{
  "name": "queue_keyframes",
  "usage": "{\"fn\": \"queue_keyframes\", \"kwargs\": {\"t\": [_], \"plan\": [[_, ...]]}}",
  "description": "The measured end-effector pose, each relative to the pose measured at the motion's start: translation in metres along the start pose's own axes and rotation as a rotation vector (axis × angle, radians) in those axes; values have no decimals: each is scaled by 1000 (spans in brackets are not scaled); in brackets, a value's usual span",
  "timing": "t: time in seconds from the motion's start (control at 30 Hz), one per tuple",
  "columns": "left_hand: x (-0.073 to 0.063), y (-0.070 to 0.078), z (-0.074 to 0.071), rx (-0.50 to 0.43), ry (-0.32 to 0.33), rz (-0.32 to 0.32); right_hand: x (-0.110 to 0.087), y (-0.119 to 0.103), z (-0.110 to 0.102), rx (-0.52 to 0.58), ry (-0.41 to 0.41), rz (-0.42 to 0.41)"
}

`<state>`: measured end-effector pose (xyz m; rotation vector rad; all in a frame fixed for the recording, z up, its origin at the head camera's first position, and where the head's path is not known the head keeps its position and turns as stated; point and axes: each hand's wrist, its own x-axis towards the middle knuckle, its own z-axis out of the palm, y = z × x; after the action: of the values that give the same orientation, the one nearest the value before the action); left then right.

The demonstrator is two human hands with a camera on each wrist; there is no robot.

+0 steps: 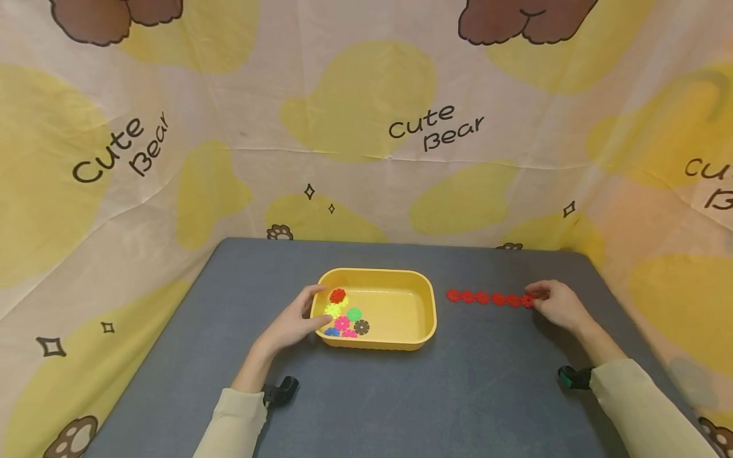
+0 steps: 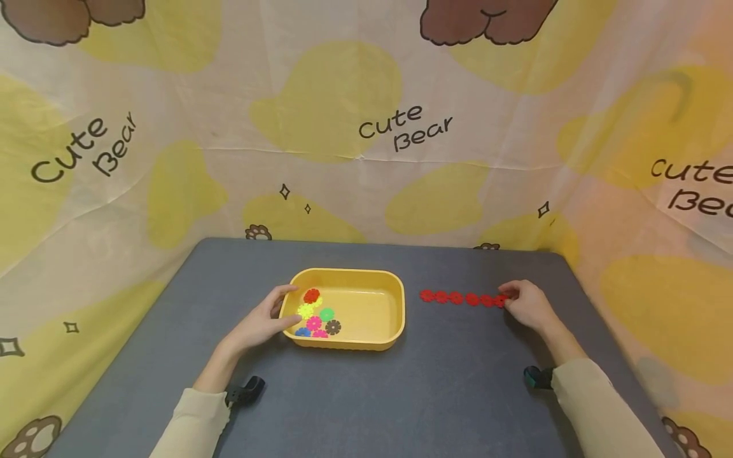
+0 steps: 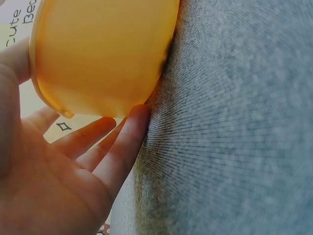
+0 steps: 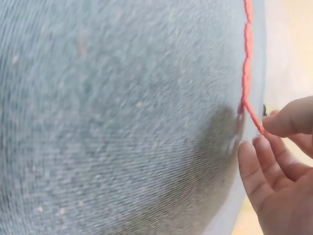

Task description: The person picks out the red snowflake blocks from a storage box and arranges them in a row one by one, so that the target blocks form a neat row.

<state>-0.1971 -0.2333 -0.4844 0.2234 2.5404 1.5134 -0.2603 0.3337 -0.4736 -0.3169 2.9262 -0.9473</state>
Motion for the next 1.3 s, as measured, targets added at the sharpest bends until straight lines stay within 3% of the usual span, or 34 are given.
{"fn": "queue_keyframes", "kwargs": {"t": [0.37,0.67,1.3], "plan": [[0,-1,-1,12,-7,5,0,-13,-4,-44,40,-5],[-1,1,-1,22,-3,-2,0,-49,-1,30,57,-31],[-2,0,-1,27,-2,10,19,-134,46,148,19,-184]]}}
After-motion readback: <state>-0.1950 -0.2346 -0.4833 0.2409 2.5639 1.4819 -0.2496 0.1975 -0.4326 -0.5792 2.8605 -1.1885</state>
